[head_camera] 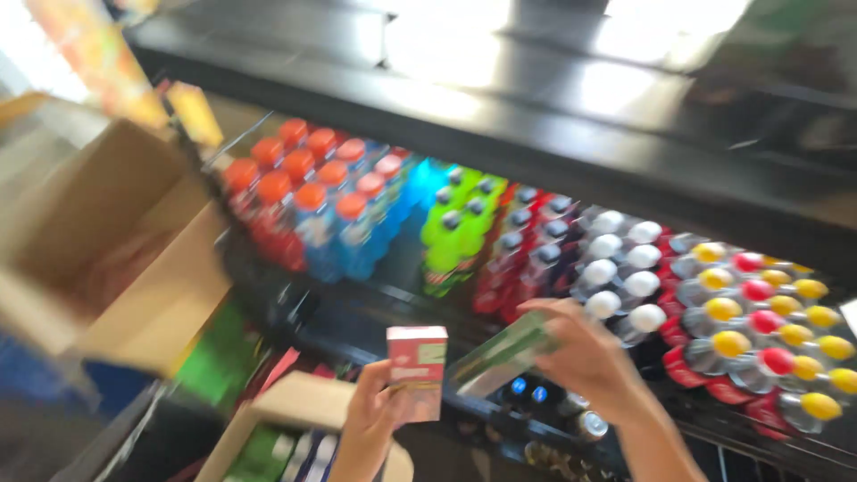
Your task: The person is taking small boxes of cigarettes or similar items from a larger shipping box and arranging them neatly on a store shelf.
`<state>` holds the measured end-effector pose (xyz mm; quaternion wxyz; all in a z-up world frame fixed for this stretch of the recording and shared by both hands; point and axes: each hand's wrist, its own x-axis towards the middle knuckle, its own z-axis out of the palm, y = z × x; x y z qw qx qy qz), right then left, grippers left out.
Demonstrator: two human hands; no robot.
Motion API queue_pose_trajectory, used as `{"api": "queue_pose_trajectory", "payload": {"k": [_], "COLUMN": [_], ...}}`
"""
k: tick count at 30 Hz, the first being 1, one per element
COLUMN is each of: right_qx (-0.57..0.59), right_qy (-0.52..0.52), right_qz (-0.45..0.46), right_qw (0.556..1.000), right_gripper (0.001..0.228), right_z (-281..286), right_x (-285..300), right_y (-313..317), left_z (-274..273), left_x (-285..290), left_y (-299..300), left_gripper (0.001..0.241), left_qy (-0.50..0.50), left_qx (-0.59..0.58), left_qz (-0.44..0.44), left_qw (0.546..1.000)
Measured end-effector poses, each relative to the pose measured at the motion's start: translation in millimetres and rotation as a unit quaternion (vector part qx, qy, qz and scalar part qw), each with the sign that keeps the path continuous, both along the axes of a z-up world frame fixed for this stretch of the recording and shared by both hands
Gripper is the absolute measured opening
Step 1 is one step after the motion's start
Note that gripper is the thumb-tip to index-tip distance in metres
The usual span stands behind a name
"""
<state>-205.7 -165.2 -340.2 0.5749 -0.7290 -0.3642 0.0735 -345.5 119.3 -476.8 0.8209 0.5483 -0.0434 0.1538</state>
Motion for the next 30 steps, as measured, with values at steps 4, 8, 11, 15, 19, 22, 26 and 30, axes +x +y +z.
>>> {"api": "queue_pose_trajectory", "payload": {"k": [4,8,11,15,19,22,26,30], "right_qx": [-0.284,0.25,0.144,-0.046,-0.156,-0.275,-0.336,-0.343], "right_qy": [-0.117,-0.298,-0.421,-0.424,-0.388,-0.521,-0.309,-0.298], "right_qz": [-0.407,-0.158,-0.172,-0.194,-0.236,-0.239,-0.29,-0.272], "right_qw": [0.86,0.908,0.879,0.884,0.877,0.772,0.841,0.848], "right_gripper": [0.042,0.027,0.05,0.048,0.052,0.053,0.055,0.054], "right_z": [78.8,196.5,273.8,328.0,338.7,339.2,334.9,331.7], "right_x": [59.6,51.7,63.6,111.6,166.1,179.3,191.8,198.4], "right_y": [-83.5,-97.1,-88.9,-93.3,-97.9,-89.2,-81.6,-77.3], "left_z": [45.1,146.4,222.8,318.7,385.0,408.9,415.1,413.8], "left_x": [41.0,66.5,90.1,129.4,189.9,235.4,255.1,253.0], "left_y": [-7.1,-28.1,-43.0,-66.9,-87.3,-94.6,-97.4,-86.7], "left_gripper": [0.045,0.051,0.049,0.044,0.044,0.039,0.034,0.033], "left_qy": [-0.045,-0.131,-0.196,-0.308,-0.38,-0.406,-0.368,-0.319], "left_qx": [-0.032,0.016,0.131,0.303,0.296,0.287,0.325,0.357], "left_qz": [-0.001,0.002,0.03,0.142,0.163,0.128,0.161,0.171], "left_qw": [0.998,0.991,0.971,0.891,0.861,0.858,0.857,0.861]}}
